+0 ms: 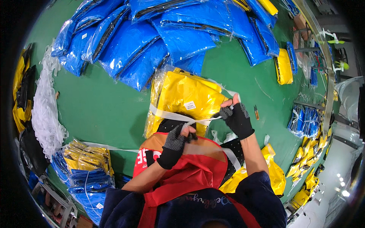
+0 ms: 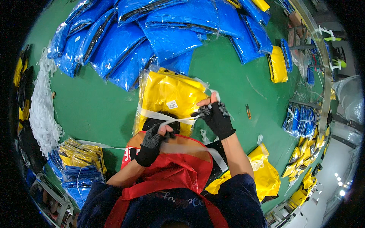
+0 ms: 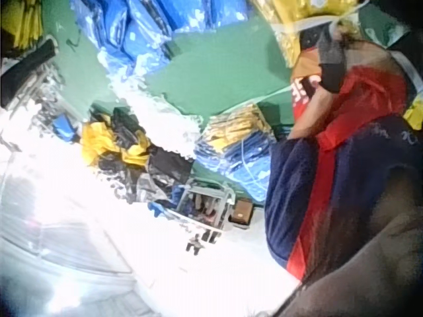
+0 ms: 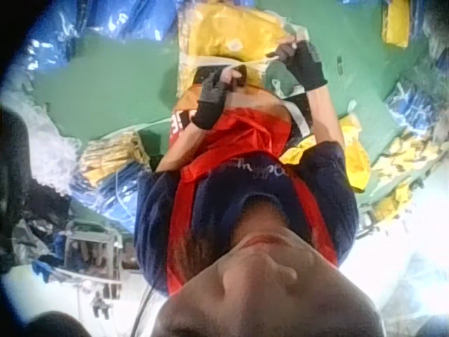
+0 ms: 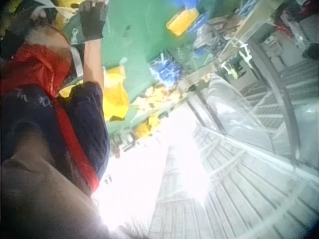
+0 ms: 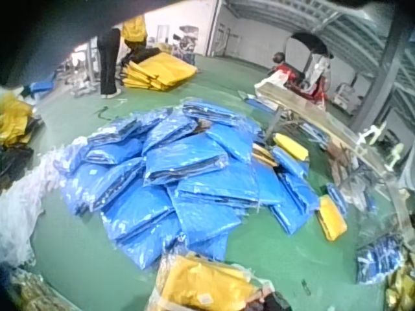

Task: The person gathers yellow and blue plastic pouches on a green floor, stacks them into neat piles, wraps each stack with a white plastic strap, and secures the strap by tying a knot. The person uses a small orange utility knife to cut the excess strap after each bundle is tied.

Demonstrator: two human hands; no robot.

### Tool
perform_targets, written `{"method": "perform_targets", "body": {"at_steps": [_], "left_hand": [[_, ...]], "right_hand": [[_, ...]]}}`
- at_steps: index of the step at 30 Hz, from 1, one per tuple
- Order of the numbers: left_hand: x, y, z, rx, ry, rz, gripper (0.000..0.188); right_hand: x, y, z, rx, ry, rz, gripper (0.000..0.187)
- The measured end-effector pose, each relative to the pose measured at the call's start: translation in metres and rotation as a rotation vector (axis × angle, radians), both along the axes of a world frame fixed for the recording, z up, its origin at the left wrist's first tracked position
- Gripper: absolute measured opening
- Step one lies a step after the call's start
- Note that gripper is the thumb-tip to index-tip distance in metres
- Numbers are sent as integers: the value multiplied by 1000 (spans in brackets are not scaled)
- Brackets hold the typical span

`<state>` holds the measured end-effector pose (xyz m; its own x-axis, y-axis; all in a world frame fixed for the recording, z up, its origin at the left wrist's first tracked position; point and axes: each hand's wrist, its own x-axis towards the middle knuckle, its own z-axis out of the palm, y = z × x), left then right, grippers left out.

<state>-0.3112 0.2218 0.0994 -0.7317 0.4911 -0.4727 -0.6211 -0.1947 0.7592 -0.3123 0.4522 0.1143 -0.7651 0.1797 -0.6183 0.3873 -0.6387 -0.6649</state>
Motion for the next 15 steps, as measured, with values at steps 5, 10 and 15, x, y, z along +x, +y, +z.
{"method": "perform_targets", "body": {"at_steps": [5, 10, 15], "left_hand": [[3, -28, 32, 37, -505, -28, 26], [48, -116, -39, -711, 215, -212, 14], [89, -148, -108, -865, 116, -213, 14]], "right_hand": [[-117, -1, -27, 826, 143, 308, 54], [-161, 7, -129, 1112, -58, 570, 57], [-163, -9, -121, 723, -67, 893, 52]]}}
